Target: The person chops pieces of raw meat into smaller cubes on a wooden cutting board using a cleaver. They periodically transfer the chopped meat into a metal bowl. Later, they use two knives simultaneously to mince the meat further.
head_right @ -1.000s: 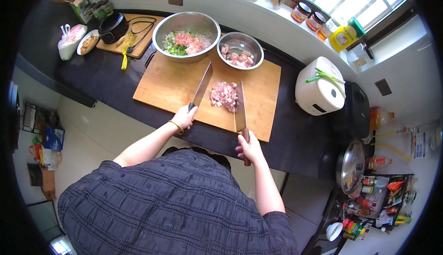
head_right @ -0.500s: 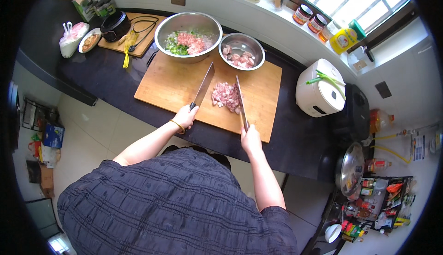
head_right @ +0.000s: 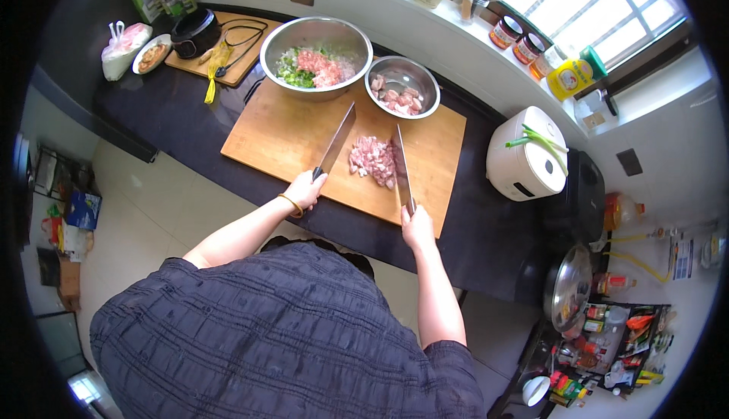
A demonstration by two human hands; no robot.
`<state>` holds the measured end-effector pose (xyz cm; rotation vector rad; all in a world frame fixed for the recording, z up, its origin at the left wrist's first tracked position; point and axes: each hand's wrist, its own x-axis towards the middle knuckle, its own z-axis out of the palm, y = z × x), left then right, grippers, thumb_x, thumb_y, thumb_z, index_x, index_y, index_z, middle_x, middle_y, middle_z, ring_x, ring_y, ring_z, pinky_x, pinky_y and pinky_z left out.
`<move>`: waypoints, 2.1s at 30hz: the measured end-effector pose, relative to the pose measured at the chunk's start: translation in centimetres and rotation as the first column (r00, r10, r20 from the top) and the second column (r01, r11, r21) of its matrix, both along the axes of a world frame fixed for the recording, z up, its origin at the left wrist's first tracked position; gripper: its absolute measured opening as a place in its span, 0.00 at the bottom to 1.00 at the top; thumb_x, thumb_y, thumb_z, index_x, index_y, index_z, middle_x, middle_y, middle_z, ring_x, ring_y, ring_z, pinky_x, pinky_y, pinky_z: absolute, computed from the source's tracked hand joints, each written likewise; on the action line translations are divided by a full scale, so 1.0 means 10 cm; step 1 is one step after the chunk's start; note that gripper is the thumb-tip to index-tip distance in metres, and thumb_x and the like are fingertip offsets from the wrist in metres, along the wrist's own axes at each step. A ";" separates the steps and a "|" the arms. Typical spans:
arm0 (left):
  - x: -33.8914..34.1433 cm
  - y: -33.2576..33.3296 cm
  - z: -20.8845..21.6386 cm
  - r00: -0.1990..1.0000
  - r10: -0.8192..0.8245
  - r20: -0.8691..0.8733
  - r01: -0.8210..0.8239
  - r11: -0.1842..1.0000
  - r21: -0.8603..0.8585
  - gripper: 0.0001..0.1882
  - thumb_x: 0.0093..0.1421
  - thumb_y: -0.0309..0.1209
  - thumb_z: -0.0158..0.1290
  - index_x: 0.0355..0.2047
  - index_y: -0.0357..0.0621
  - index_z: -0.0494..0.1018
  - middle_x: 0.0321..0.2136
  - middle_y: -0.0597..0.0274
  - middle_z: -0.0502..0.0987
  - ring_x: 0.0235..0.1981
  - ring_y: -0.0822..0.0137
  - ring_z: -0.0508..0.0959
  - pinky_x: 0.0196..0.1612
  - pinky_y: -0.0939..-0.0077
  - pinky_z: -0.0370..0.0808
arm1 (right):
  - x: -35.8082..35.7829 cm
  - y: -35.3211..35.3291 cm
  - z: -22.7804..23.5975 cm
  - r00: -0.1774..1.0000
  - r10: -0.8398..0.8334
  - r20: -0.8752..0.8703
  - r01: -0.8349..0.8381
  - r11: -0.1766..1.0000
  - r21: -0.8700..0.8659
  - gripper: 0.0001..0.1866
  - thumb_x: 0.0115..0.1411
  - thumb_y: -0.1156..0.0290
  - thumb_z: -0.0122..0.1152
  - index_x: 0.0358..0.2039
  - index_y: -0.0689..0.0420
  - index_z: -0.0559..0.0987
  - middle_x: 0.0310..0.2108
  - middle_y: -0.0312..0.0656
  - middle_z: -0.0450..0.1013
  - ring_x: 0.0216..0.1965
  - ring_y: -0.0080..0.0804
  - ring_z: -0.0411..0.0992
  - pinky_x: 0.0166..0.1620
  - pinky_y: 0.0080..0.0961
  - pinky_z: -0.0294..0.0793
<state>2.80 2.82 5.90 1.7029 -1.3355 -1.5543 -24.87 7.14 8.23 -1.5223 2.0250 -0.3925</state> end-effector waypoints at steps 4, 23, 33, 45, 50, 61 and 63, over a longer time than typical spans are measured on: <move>-0.01 0.01 -0.05 1.000 0.019 0.009 -0.018 0.999 -0.042 0.19 0.60 0.43 0.42 0.24 0.38 0.63 0.11 0.59 0.67 0.09 0.67 0.68 0.13 0.73 0.67 | 0.10 0.01 0.19 0.995 0.015 -0.103 -0.029 0.991 -0.130 0.18 0.57 0.59 0.50 0.34 0.64 0.71 0.30 0.58 0.71 0.36 0.55 0.70 0.39 0.40 0.68; -0.03 0.01 -0.02 0.998 -0.014 0.055 0.018 0.997 -0.072 0.21 0.59 0.43 0.42 0.24 0.34 0.64 0.11 0.54 0.68 0.09 0.62 0.70 0.15 0.69 0.68 | 0.03 0.04 -0.15 0.990 0.084 -0.111 -0.088 0.996 -0.030 0.19 0.56 0.59 0.51 0.35 0.65 0.71 0.30 0.59 0.71 0.37 0.55 0.70 0.40 0.40 0.68; -0.01 0.01 -0.02 1.000 0.023 -0.003 -0.023 0.998 -0.057 0.20 0.60 0.43 0.42 0.22 0.37 0.63 0.10 0.58 0.66 0.08 0.66 0.68 0.13 0.72 0.66 | 0.04 -0.08 -0.11 0.998 0.056 0.034 -0.057 0.998 0.028 0.20 0.55 0.58 0.52 0.36 0.65 0.71 0.31 0.60 0.71 0.37 0.54 0.70 0.40 0.40 0.68; -0.01 0.04 -0.01 0.999 0.037 0.011 -0.037 0.998 -0.043 0.19 0.60 0.42 0.42 0.19 0.41 0.61 0.09 0.64 0.63 0.07 0.71 0.65 0.11 0.77 0.64 | 0.29 -0.08 0.25 0.995 0.033 0.091 -0.031 0.999 -0.023 0.17 0.56 0.60 0.51 0.32 0.65 0.71 0.28 0.60 0.71 0.33 0.56 0.70 0.36 0.41 0.69; -0.02 0.04 0.04 1.000 0.011 0.014 -0.011 1.000 -0.029 0.19 0.60 0.42 0.42 0.18 0.42 0.60 0.09 0.63 0.64 0.06 0.71 0.65 0.11 0.76 0.64 | 0.22 -0.06 0.00 0.994 0.083 -0.064 -0.087 0.994 -0.062 0.18 0.56 0.59 0.51 0.33 0.64 0.72 0.28 0.60 0.71 0.34 0.56 0.70 0.38 0.41 0.69; 0.00 0.04 -0.04 0.998 0.028 0.053 -0.023 0.996 -0.092 0.19 0.61 0.42 0.40 0.18 0.41 0.60 0.08 0.62 0.64 0.06 0.69 0.66 0.11 0.75 0.64 | 0.20 -0.23 0.37 0.998 0.029 0.057 -0.033 0.996 0.086 0.16 0.57 0.61 0.49 0.32 0.63 0.72 0.21 0.51 0.72 0.20 0.42 0.72 0.26 0.34 0.71; -0.03 0.02 -0.06 0.997 0.025 0.067 -0.018 0.994 -0.110 0.19 0.61 0.42 0.40 0.18 0.41 0.60 0.08 0.62 0.64 0.06 0.69 0.66 0.11 0.75 0.64 | 0.16 -0.16 0.14 0.992 0.108 -0.065 -0.120 0.969 -0.217 0.16 0.57 0.61 0.50 0.33 0.64 0.71 0.26 0.55 0.72 0.29 0.50 0.72 0.32 0.37 0.70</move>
